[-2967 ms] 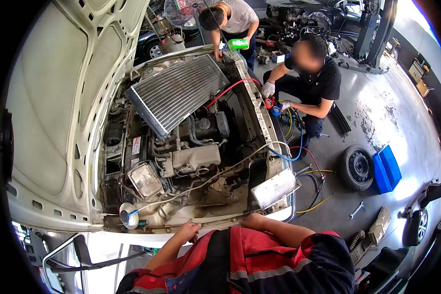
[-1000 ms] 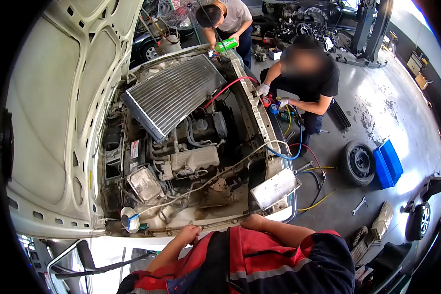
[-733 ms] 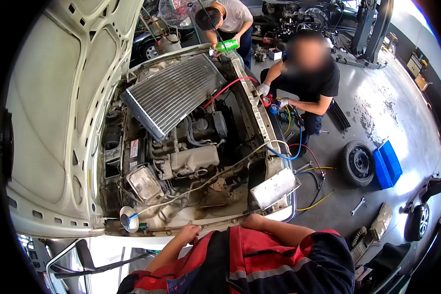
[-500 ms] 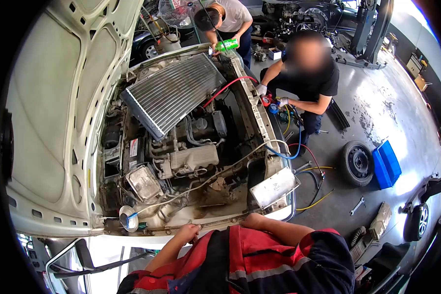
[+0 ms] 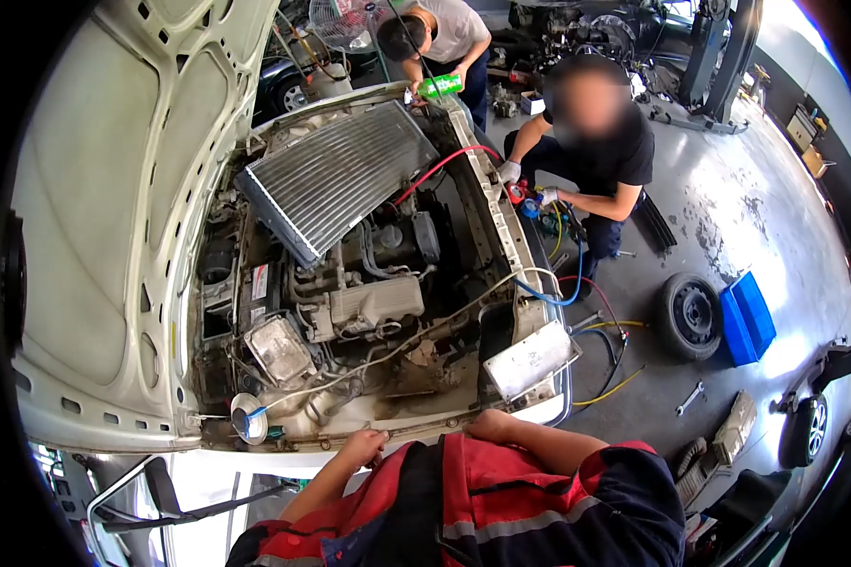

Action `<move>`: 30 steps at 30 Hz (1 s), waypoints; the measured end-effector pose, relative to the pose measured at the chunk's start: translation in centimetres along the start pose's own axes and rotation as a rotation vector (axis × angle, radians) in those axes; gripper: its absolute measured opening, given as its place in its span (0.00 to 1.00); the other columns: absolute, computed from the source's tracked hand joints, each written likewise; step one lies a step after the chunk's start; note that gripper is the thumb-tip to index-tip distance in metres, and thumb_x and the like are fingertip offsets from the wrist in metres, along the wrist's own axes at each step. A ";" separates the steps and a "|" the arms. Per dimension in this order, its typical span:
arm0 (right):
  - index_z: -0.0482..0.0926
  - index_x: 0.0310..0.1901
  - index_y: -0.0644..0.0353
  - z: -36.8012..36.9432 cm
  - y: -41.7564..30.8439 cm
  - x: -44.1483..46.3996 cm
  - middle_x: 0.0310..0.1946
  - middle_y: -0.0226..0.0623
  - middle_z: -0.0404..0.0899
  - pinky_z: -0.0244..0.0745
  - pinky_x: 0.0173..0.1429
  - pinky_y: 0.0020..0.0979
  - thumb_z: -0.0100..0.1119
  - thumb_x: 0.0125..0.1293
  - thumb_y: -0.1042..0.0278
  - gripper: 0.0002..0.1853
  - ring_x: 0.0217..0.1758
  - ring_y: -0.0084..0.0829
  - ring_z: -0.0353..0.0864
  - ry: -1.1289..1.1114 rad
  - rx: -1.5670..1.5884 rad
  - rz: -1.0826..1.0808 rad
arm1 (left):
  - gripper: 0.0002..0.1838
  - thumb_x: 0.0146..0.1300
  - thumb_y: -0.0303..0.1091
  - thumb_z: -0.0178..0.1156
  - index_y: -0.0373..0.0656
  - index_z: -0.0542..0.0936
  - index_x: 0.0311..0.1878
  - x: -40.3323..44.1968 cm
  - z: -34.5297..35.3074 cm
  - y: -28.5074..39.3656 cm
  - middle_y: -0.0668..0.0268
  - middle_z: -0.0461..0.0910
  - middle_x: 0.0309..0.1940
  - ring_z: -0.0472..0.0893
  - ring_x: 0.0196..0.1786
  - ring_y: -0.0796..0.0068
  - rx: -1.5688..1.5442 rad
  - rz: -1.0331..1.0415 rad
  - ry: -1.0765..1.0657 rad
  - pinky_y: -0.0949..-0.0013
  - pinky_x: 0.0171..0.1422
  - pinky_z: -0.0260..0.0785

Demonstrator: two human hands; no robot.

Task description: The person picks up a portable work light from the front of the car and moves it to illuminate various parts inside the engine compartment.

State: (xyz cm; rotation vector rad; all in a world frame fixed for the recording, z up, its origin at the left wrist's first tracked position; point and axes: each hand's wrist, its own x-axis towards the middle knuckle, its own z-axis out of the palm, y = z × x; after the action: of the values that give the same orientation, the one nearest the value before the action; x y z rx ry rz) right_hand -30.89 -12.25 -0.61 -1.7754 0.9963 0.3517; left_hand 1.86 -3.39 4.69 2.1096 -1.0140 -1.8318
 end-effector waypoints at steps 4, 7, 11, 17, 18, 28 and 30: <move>0.83 0.35 0.61 0.6 0.1 -0.2 0.39 0.54 0.81 0.72 0.54 0.44 0.43 0.67 0.43 0.27 0.45 0.52 0.79 -0.018 0.045 0.045 | 0.22 0.68 0.47 0.50 0.37 0.74 0.28 -0.6 0.6 -0.1 0.59 0.75 0.14 0.75 0.14 0.69 0.039 0.027 0.043 0.66 0.18 0.69; 0.83 0.31 0.61 -0.5 -1.0 -0.6 0.31 0.49 0.82 0.74 0.49 0.42 0.43 0.68 0.44 0.27 0.39 0.48 0.81 -0.006 -0.016 -0.049 | 0.21 0.68 0.47 0.52 0.37 0.73 0.27 -0.7 0.6 0.1 0.60 0.74 0.13 0.74 0.13 0.70 0.002 0.038 0.061 0.67 0.17 0.66; 0.83 0.30 0.62 -1.8 -2.7 -2.3 0.23 0.42 0.81 0.78 0.37 0.37 0.45 0.68 0.45 0.27 0.27 0.38 0.81 -0.086 0.231 0.140 | 0.20 0.67 0.46 0.54 0.38 0.73 0.27 -1.1 0.8 0.2 0.62 0.73 0.13 0.74 0.14 0.71 0.011 0.063 0.088 0.67 0.17 0.65; 0.82 0.31 0.63 -2.2 -4.2 -4.1 0.22 0.41 0.81 0.79 0.33 0.35 0.45 0.67 0.45 0.27 0.23 0.36 0.81 -0.051 0.297 0.204 | 0.21 0.68 0.46 0.53 0.37 0.73 0.26 -1.3 1.3 -0.4 0.61 0.74 0.13 0.74 0.13 0.71 0.046 0.122 0.149 0.67 0.17 0.65; 0.83 0.31 0.62 -2.1 -4.3 -4.4 0.23 0.41 0.81 0.79 0.33 0.35 0.47 0.67 0.46 0.25 0.24 0.36 0.81 -0.028 0.307 0.220 | 0.20 0.68 0.46 0.52 0.37 0.76 0.29 -1.4 1.2 -0.5 0.60 0.77 0.15 0.78 0.18 0.70 0.105 0.107 0.149 0.65 0.24 0.72; 0.80 0.38 0.60 1.2 7.0 -9.7 0.33 0.54 0.80 0.75 0.45 0.45 0.49 0.64 0.56 0.16 0.41 0.53 0.80 0.780 0.163 0.457 | 0.11 0.62 0.41 0.54 0.42 0.77 0.34 -4.4 -2.6 -4.9 0.54 0.79 0.31 0.78 0.38 0.51 0.599 0.345 0.837 0.52 0.43 0.70; 0.78 0.40 0.64 1.0 9.2 -9.8 0.32 0.53 0.79 0.73 0.44 0.42 0.53 0.61 0.63 0.12 0.37 0.52 0.78 1.082 0.201 0.449 | 0.07 0.58 0.35 0.58 0.41 0.76 0.35 -4.5 -4.2 -4.6 0.54 0.77 0.35 0.76 0.43 0.50 0.654 0.442 0.897 0.51 0.48 0.68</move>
State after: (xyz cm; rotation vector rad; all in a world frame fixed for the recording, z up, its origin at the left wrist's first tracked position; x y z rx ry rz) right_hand -43.64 -8.06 -0.61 -1.4952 2.1051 -0.5054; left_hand 7.40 1.53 6.83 2.3312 -1.6958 -0.2526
